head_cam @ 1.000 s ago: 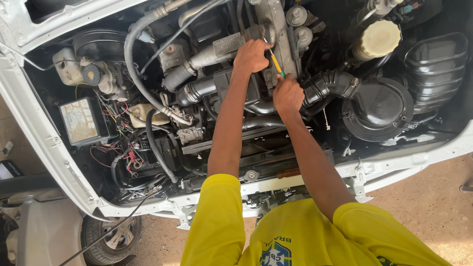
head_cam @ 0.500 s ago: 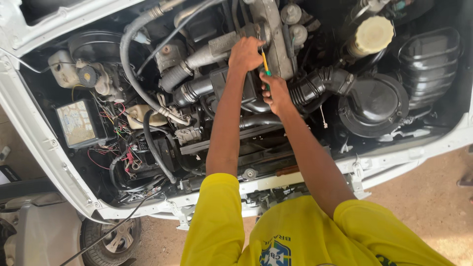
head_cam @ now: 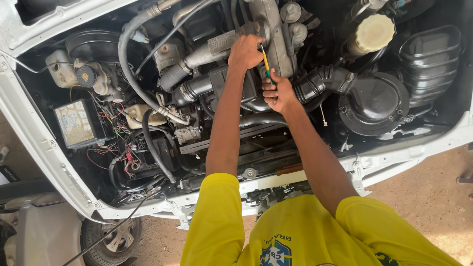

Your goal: The person uses a screwdriver and their hands to loosen clamps, disconnect hoses, and work on components within the open engine bay of a vehicle.

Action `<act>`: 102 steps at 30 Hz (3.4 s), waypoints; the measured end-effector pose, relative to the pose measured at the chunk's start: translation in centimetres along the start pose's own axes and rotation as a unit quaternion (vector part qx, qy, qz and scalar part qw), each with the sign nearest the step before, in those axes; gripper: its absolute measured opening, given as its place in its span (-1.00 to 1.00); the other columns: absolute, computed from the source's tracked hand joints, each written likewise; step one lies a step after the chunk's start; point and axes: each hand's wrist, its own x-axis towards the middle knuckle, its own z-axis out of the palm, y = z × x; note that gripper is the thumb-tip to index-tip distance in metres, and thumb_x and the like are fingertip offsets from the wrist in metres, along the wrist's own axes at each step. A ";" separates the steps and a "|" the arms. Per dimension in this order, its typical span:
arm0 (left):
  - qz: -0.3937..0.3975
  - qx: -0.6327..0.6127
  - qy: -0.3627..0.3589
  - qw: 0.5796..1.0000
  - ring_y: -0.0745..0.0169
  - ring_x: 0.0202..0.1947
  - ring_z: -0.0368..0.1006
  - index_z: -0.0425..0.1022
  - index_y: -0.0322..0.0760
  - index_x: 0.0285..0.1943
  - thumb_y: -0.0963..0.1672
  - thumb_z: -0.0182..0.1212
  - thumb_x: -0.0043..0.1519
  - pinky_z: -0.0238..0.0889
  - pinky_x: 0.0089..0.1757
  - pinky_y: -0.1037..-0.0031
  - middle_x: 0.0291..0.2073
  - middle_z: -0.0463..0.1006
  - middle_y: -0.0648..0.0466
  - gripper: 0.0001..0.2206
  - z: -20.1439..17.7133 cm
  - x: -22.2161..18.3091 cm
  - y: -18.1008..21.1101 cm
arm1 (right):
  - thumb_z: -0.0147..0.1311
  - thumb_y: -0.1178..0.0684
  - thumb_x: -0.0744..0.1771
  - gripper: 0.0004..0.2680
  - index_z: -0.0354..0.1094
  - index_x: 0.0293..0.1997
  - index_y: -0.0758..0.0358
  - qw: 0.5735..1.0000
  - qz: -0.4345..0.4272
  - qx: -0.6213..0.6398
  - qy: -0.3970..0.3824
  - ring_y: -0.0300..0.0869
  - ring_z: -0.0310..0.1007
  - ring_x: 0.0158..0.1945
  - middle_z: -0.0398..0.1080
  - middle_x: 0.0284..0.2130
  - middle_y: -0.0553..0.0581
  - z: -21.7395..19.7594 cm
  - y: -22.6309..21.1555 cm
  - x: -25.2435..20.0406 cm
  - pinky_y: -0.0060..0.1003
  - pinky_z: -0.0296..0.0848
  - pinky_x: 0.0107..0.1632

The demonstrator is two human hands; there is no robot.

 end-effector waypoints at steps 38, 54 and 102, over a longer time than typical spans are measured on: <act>0.036 0.028 0.028 0.999 -0.14 -0.05 0.56 0.60 0.02 0.16 -0.28 0.22 -0.10 0.43 0.00 0.22 -0.12 0.64 -0.16 -0.42 0.4 0.3 0.4 | 0.00 -0.20 0.46 -0.65 0.40 -0.32 0.32 0.518 -0.309 -0.704 0.375 0.21 0.44 -0.43 0.45 -0.52 0.34 0.2 2.0 0.9 0.02 0.39 -0.34; 0.105 0.114 0.238 0.959 -0.16 -0.29 0.62 0.63 -0.32 -0.24 -0.26 0.25 -0.03 0.50 -0.23 0.13 -0.30 0.67 -0.15 -0.81 2.0 -0.3 0.2 | -0.04 -0.22 0.41 -0.72 0.33 -0.32 0.16 0.898 -0.131 -0.371 0.198 -0.41 -0.02 -0.71 0.12 -0.68 -0.14 -0.9 2.6 -17.9 -0.45 -0.05 -0.63; 0.202 -0.261 0.244 0.912 0.08 -0.23 0.64 0.64 -0.31 -0.09 -0.32 0.17 0.25 0.52 -0.22 0.37 -0.19 0.68 -0.07 -0.82 8.9 -39.0 -13.1 | 0.13 -0.13 0.41 -0.69 0.41 -0.33 0.39 0.665 -0.334 -0.583 0.326 -0.25 0.28 -0.50 0.34 -0.60 0.08 4.6 20.3 -18.1 -0.27 0.28 -0.38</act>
